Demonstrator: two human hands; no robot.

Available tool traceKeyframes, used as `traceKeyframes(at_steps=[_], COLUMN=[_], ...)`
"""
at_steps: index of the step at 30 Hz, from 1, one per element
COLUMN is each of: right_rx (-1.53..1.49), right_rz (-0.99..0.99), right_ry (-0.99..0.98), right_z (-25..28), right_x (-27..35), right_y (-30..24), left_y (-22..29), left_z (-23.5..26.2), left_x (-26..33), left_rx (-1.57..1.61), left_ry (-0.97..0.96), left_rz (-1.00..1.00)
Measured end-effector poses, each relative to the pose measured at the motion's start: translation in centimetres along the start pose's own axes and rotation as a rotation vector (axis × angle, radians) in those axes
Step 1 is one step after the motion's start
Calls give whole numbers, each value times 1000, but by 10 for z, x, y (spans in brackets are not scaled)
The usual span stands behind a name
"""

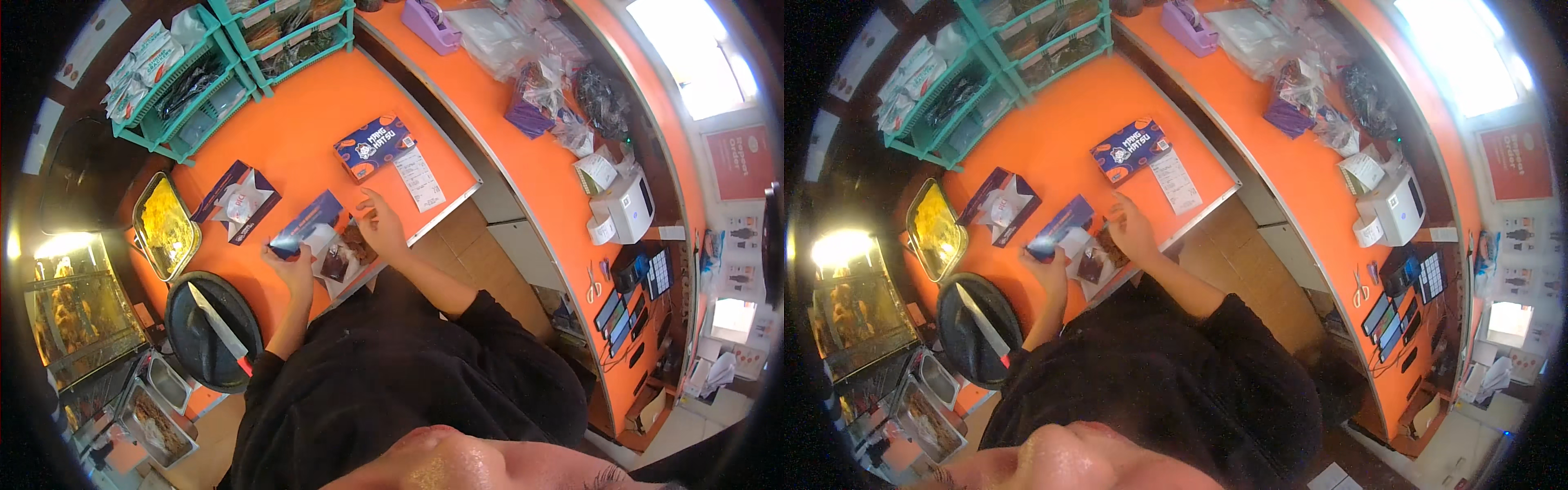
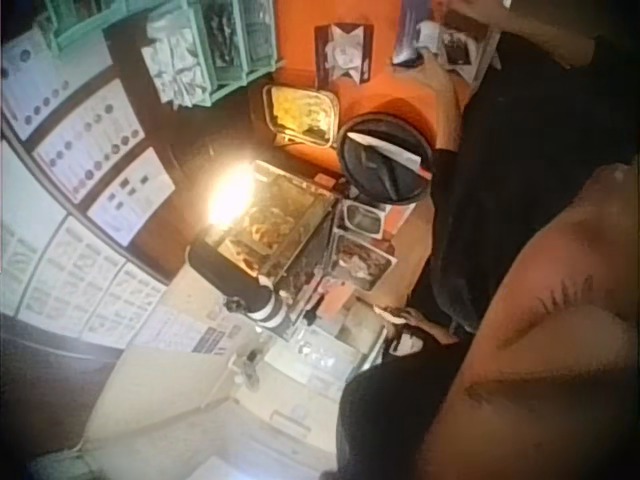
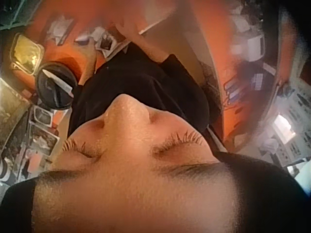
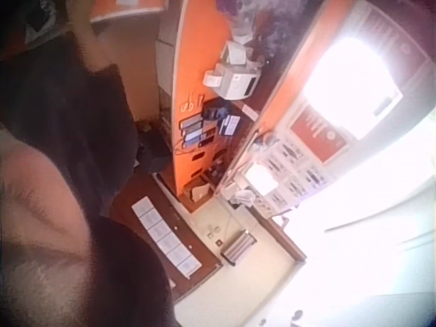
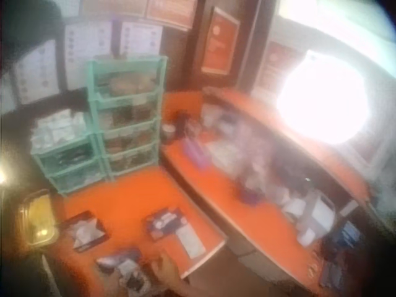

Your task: The person packs various food items into plastic bags at a counter. They place packaged snacks, utensils, and other items into bags, seal them, and arrange them on the counter.

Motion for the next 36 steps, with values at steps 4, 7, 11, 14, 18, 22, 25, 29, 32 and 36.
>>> traceKeyframes(at_steps=[4,7,11,14,18,22,25,29,32,36], right_rx=[504,379,238,16,144,253,268,297,226,216], right_rz=[93,86,65,54,217,95,131,198,194,218], right_ry=[-28,-59,-32,-26,1,-52,8,38,77,111], right_z=[-11,-14,-16,-16,-12,-19,-21,-22,-20,-15], right_x=[0,-3,8,16,10,1,-6,-2,4,10], right_y=[-17,-20,-23,-9,5,-13,-9,-2,-1,-9], left_y=[11,8,15,9,-7,1,3,8,20,16], left_z=[-10,-7,-3,3,10,1,-2,-10,-16,-12], left_x=[7,8,19,25,19,7,7,15,12,10], left_rx=[-157,-157,-7,-128,-127,-233,-221,165,233,0], left_ry=[-22,28,-45,4,-5,32,252,176,84,144], left_rz=[-304,-250,-134,-220,-283,-388,-260,-93,-90,-266])
Point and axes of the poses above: each hand's wrist, its own x-axis away from the middle knuckle, its own z-axis out of the back of the hand, y = z × x, the point moved 2 cm from there along -x, towards the middle knuckle, and after that the axes turned 6 degrees about -y, right-handed, at the moved point
